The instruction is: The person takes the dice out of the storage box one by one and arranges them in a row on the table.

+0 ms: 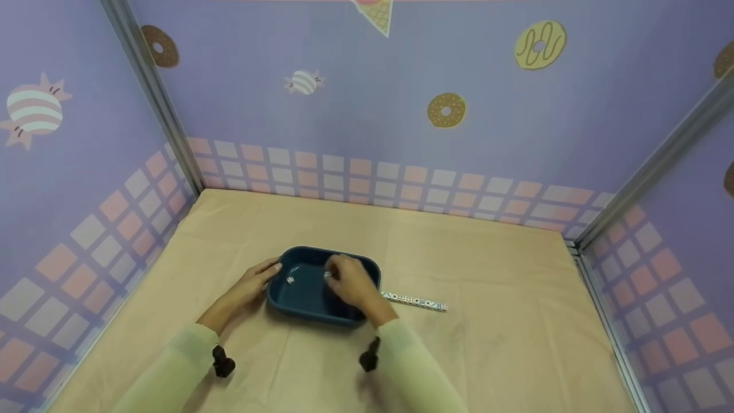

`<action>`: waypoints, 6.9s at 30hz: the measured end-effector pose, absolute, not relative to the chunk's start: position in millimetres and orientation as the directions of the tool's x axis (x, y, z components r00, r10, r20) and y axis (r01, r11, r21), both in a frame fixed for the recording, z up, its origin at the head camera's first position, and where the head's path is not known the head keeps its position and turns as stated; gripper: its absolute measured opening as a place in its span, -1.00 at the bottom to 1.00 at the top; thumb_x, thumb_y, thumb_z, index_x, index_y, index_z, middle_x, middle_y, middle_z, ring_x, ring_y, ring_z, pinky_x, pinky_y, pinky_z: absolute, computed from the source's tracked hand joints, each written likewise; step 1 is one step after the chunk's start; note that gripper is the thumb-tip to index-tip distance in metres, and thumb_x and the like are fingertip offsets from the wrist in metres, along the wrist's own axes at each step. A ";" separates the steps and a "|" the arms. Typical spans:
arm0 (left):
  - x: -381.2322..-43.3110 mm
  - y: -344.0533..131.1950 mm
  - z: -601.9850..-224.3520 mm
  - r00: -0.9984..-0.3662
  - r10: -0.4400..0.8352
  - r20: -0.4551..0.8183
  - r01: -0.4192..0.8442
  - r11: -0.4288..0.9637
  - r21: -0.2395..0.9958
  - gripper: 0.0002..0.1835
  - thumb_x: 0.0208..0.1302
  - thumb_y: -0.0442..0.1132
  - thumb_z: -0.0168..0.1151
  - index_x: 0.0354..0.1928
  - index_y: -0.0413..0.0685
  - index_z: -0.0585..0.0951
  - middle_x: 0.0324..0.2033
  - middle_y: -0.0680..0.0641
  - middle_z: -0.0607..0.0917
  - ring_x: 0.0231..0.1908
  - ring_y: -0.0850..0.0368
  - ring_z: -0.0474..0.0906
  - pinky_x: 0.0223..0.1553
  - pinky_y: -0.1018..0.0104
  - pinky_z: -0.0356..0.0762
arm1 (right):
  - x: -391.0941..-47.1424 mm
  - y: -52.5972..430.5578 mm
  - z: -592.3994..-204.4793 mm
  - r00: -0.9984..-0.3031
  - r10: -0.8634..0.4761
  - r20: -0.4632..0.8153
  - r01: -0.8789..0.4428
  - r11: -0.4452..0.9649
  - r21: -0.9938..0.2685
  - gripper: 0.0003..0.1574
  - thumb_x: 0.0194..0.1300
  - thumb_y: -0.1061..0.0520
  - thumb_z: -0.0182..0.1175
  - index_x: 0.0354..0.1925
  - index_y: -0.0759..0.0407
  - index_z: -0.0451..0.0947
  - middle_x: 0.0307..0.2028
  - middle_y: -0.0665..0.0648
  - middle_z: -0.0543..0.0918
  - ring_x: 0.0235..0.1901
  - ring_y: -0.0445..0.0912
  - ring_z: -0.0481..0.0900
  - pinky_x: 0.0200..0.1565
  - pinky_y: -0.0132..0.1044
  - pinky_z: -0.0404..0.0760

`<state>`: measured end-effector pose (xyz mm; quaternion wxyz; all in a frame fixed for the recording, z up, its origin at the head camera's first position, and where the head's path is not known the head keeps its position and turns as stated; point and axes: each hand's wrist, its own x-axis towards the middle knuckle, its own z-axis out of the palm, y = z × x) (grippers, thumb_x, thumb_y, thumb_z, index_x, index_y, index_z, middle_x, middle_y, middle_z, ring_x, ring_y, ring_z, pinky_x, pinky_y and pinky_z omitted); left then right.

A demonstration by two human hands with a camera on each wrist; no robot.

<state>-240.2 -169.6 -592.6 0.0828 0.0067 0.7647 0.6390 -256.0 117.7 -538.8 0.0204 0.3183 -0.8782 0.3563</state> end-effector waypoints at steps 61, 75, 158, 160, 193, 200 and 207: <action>-239.8 -171.2 -590.2 -0.982 0.125 -0.138 -0.114 0.183 0.976 -0.37 0.67 0.08 0.06 0.59 -0.09 0.37 0.56 -0.24 0.34 0.59 -0.26 0.13 0.60 -0.18 0.03 | -217.3 363.3 -571.6 -0.973 -0.218 0.072 -0.215 0.759 -0.614 -0.62 0.35 0.33 0.42 0.11 0.40 0.63 -0.13 0.24 0.68 -0.16 0.07 0.66 -0.14 -0.12 0.69; -240.2 -169.2 -593.2 -0.983 0.113 -0.143 -0.122 0.176 0.977 -0.38 0.67 0.07 0.07 0.58 -0.08 0.38 0.56 -0.21 0.35 0.59 -0.22 0.15 0.60 -0.15 0.05 | -245.9 220.5 -552.2 -0.874 -0.318 0.368 -0.486 0.537 -0.690 -0.75 0.30 0.32 0.47 -0.05 0.32 0.70 -0.23 0.18 0.71 -0.24 0.02 0.70 -0.24 0.00 0.76; -238.5 -168.7 -591.9 -0.979 0.117 -0.166 -0.146 0.162 0.976 -0.40 0.69 0.03 0.05 0.58 -0.11 0.37 0.55 -0.24 0.36 0.57 -0.25 0.20 0.57 -0.14 0.15 | -212.5 388.6 -584.3 -0.985 -0.161 0.062 -0.166 0.781 -0.603 -0.89 0.42 0.30 0.37 -0.11 0.19 0.70 -0.18 0.09 0.72 -0.16 -0.01 0.68 -0.08 -0.10 0.71; -238.6 -168.5 -591.8 -0.978 0.111 -0.174 -0.156 0.154 0.976 -0.41 0.69 0.01 0.05 0.58 -0.11 0.38 0.55 -0.23 0.37 0.55 -0.24 0.23 0.56 -0.13 0.19 | -213.0 388.3 -585.9 -0.984 -0.170 0.061 -0.172 0.782 -0.599 -0.89 0.41 0.31 0.38 -0.12 0.18 0.70 -0.18 0.08 0.71 -0.16 -0.02 0.67 -0.09 -0.12 0.71; -236.3 -166.7 -594.2 -0.981 0.133 -0.140 -0.121 0.146 0.982 -0.38 0.66 0.09 0.08 0.57 -0.08 0.40 0.54 -0.22 0.38 0.57 -0.25 0.18 0.58 -0.19 0.09 | -202.2 383.5 -600.7 -0.993 -0.103 0.062 -0.119 0.779 -0.616 -0.68 0.45 0.32 0.33 0.13 0.29 0.62 -0.05 0.18 0.62 -0.07 0.00 0.62 -0.02 -0.14 0.69; -237.1 -169.6 -592.0 -0.982 0.126 -0.138 -0.120 0.138 0.983 -0.39 0.66 0.09 0.08 0.54 -0.09 0.43 0.51 -0.22 0.42 0.57 -0.24 0.20 0.58 -0.19 0.10 | -201.8 379.2 -595.1 -0.990 -0.114 0.078 -0.138 0.765 -0.629 -0.68 0.46 0.36 0.30 0.14 0.35 0.62 -0.02 0.23 0.60 -0.04 0.06 0.65 0.02 -0.06 0.71; -237.5 -168.3 -592.4 -0.981 0.135 -0.139 -0.115 0.172 0.978 -0.38 0.67 0.10 0.06 0.55 -0.12 0.42 0.51 -0.24 0.42 0.56 -0.25 0.20 0.57 -0.18 0.13 | -203.3 381.2 -601.4 -0.996 -0.063 0.065 -0.090 0.765 -0.637 -0.79 0.47 0.35 0.29 0.04 0.28 0.67 -0.04 0.18 0.59 -0.06 0.02 0.61 -0.03 -0.14 0.69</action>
